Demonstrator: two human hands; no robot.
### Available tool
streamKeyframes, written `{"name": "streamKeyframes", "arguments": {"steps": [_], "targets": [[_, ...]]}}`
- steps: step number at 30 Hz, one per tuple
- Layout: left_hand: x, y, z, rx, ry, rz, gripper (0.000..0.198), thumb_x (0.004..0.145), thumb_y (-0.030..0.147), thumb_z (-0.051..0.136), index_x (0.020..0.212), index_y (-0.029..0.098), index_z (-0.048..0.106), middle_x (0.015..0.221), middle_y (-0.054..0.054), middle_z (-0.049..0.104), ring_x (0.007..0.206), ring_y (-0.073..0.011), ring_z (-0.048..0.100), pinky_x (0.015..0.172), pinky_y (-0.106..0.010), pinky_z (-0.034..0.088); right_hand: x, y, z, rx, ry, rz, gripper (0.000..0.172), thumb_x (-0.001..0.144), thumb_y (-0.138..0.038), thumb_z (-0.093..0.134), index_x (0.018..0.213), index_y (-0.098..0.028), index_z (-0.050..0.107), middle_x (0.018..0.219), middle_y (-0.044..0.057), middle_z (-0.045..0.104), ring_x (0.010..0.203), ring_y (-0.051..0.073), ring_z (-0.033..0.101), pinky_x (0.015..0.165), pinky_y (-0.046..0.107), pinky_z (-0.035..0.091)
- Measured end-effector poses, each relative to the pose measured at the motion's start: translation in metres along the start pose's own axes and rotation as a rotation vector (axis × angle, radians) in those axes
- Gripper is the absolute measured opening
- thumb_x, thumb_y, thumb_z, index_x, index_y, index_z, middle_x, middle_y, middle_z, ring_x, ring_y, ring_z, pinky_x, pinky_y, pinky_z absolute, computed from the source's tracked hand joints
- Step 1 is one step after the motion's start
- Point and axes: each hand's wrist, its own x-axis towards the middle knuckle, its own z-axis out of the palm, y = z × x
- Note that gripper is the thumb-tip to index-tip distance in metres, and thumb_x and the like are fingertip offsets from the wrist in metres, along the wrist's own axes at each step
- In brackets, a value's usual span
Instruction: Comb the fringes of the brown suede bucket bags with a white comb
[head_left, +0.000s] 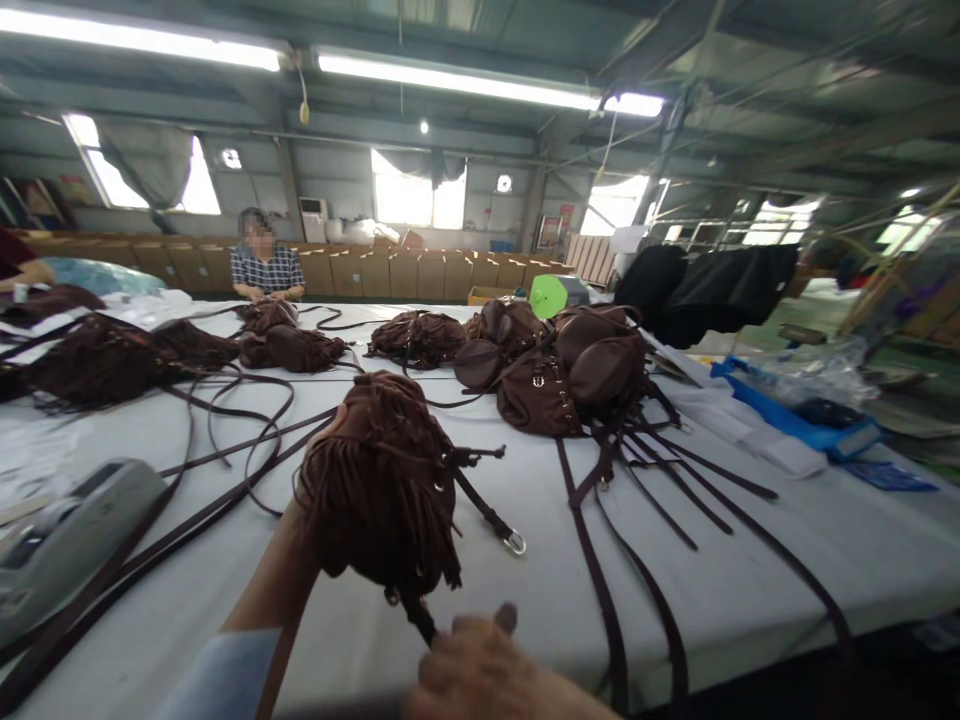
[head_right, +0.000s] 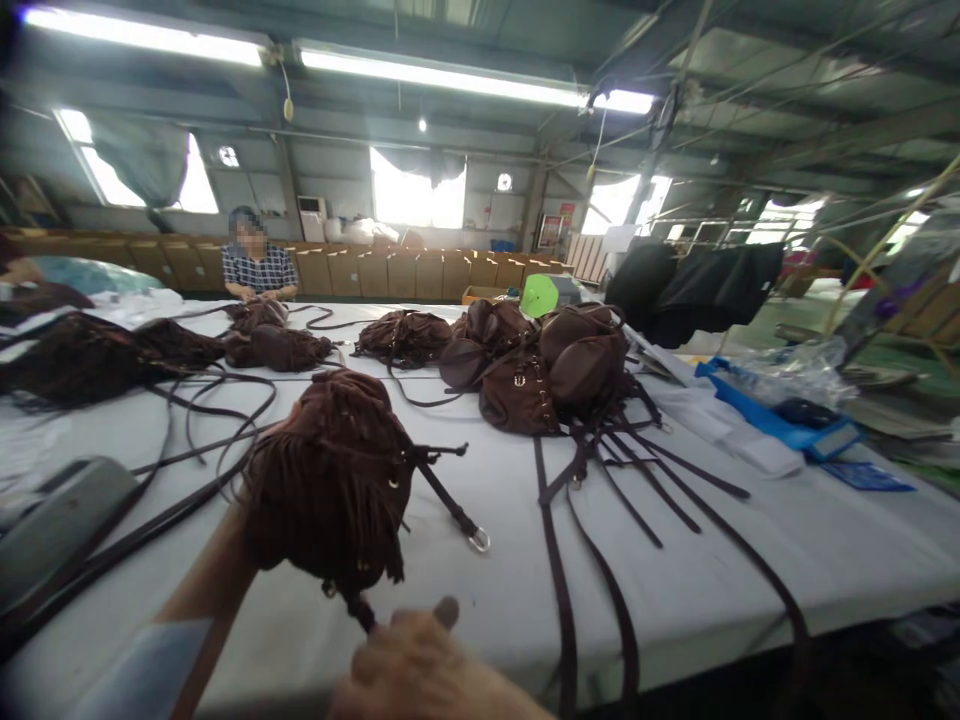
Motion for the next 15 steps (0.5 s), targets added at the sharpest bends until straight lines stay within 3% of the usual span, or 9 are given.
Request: {"name": "streamKeyframes", "arguments": {"steps": [2, 4, 6, 8, 11, 13, 15], "targets": [[0.003, 0.008, 0.0, -0.012, 0.018, -0.034, 0.053, 0.088, 0.054, 0.046, 0.127, 0.019, 0.057, 0.109, -0.008, 0.071, 0.108, -0.0293, 0.063, 0.094, -0.047, 0.05, -0.02, -0.009, 0.02, 0.058, 0.097, 0.023, 0.024, 0.098, -0.03, 0.04, 0.077, -0.023, 0.051, 0.059, -0.005, 0.053, 0.051, 0.011, 0.046, 0.05, 0.024, 0.032], [0.004, 0.014, 0.001, -0.042, 0.029, -0.069, 0.058, 0.088, 0.057, 0.044, 0.128, 0.016, 0.056, 0.113, -0.01, 0.07, 0.111, -0.0305, 0.061, 0.097, -0.049, 0.048, -0.033, -0.006, 0.019, 0.097, 0.283, 0.333, 0.031, 0.101, -0.03, 0.029, 0.083, -0.023, 0.053, 0.065, -0.002, 0.059, 0.057, 0.013, 0.054, 0.053, 0.023, 0.038], [0.002, 0.017, 0.001, -0.063, 0.041, -0.072, 0.061, 0.087, 0.058, 0.043, 0.128, 0.015, 0.056, 0.116, -0.011, 0.069, 0.113, -0.0311, 0.06, 0.099, -0.049, 0.046, -0.034, 0.003, -0.004, 0.161, 0.465, 0.74, 0.032, 0.101, -0.029, 0.025, 0.094, -0.021, 0.056, 0.073, 0.002, 0.064, 0.065, 0.015, 0.061, 0.058, 0.024, 0.043], [-0.003, 0.013, 0.001, -0.062, 0.06, -0.044, 0.06, 0.086, 0.058, 0.046, 0.128, 0.015, 0.056, 0.115, -0.011, 0.069, 0.113, -0.0311, 0.06, 0.099, -0.048, 0.046, -0.024, 0.012, -0.035, 0.244, 0.579, 1.009, 0.028, 0.1, -0.029, 0.029, 0.101, -0.02, 0.056, 0.074, 0.003, 0.066, 0.064, 0.016, 0.063, 0.056, 0.024, 0.044], [-0.009, -0.001, -0.003, -0.026, 0.089, 0.054, 0.057, 0.086, 0.055, 0.052, 0.128, 0.017, 0.057, 0.114, -0.01, 0.07, 0.11, -0.0304, 0.062, 0.099, -0.047, 0.048, 0.008, 0.012, -0.059, 0.297, 0.642, 1.069, 0.026, 0.098, -0.03, 0.035, 0.111, -0.018, 0.054, 0.067, 0.001, 0.065, 0.057, 0.016, 0.063, 0.051, 0.023, 0.043], [-0.012, -0.01, -0.007, 0.013, 0.09, 0.133, 0.056, 0.085, 0.053, 0.055, 0.128, 0.018, 0.057, 0.113, -0.009, 0.07, 0.107, -0.0296, 0.064, 0.098, -0.047, 0.048, 0.028, 0.007, -0.05, 0.24, 0.611, 0.993, 0.03, 0.097, -0.024, 0.035, 0.119, -0.017, 0.052, 0.07, 0.002, 0.068, 0.058, 0.016, 0.065, 0.052, 0.023, 0.044], [-0.014, -0.018, -0.012, 0.064, 0.101, 0.216, 0.053, 0.085, 0.049, 0.058, 0.129, 0.019, 0.056, 0.113, -0.008, 0.071, 0.104, -0.0281, 0.066, 0.097, -0.046, 0.049, 0.034, 0.004, -0.024, 0.107, 0.493, 0.877, 0.04, 0.09, -0.012, 0.037, 0.128, -0.013, 0.049, 0.077, 0.007, 0.071, 0.063, 0.019, 0.068, 0.056, 0.024, 0.048]]}}
